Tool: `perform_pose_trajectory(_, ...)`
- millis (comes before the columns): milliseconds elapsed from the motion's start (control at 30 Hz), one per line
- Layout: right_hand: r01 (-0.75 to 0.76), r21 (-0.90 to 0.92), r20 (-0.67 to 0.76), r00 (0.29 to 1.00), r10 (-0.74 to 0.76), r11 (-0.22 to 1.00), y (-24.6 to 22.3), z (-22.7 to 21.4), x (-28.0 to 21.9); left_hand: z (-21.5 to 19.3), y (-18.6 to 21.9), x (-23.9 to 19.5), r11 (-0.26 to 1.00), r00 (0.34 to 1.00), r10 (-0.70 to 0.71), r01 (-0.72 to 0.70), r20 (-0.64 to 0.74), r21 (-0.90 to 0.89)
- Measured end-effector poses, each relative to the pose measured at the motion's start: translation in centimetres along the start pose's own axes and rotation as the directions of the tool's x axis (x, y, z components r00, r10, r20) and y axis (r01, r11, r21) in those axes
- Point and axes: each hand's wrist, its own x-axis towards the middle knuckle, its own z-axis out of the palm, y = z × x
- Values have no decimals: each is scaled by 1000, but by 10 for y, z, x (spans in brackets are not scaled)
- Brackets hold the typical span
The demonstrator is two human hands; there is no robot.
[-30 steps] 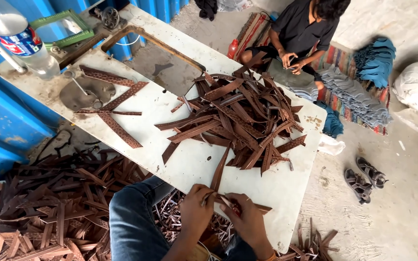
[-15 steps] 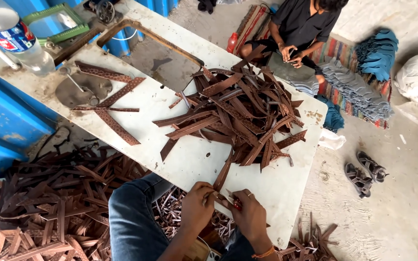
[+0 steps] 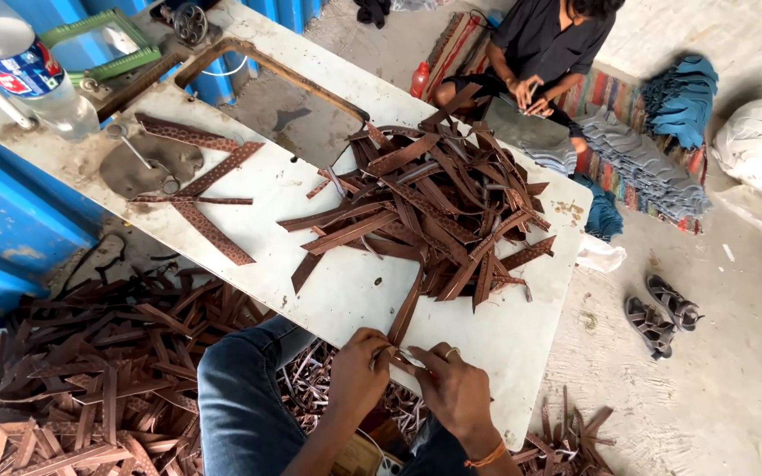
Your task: The person trims and organizes patterned leather straps at a workbench for shoe manufacturing.
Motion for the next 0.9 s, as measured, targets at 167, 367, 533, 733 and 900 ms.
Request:
perform_pose_trajectory(167,101,-43,3,995,-101,994,2,1,3,-1,3,-2,997,996,72,-73,-58,0)
perform_pose_trajectory(367,174,-132,-30,983,-179,976,-8,-2,6,3,-2,-4,979,984,176,-171,-39,114)
perform_pose_trajectory(533,32,-53,68,997,-28,998,-1,7,1,-6,3,4,999,999,-39,39,3,24)
perform_pose_trajectory(733,128,27,-110,986,-125,991,-1,6,-4,0,-17,6,999,998,45,-46,-50,-23)
perform_pose_trajectory(900,33,74,-69,997,-28,997,-17,-8,-1,2,-18,6,999,999,32,-33,-31,-18)
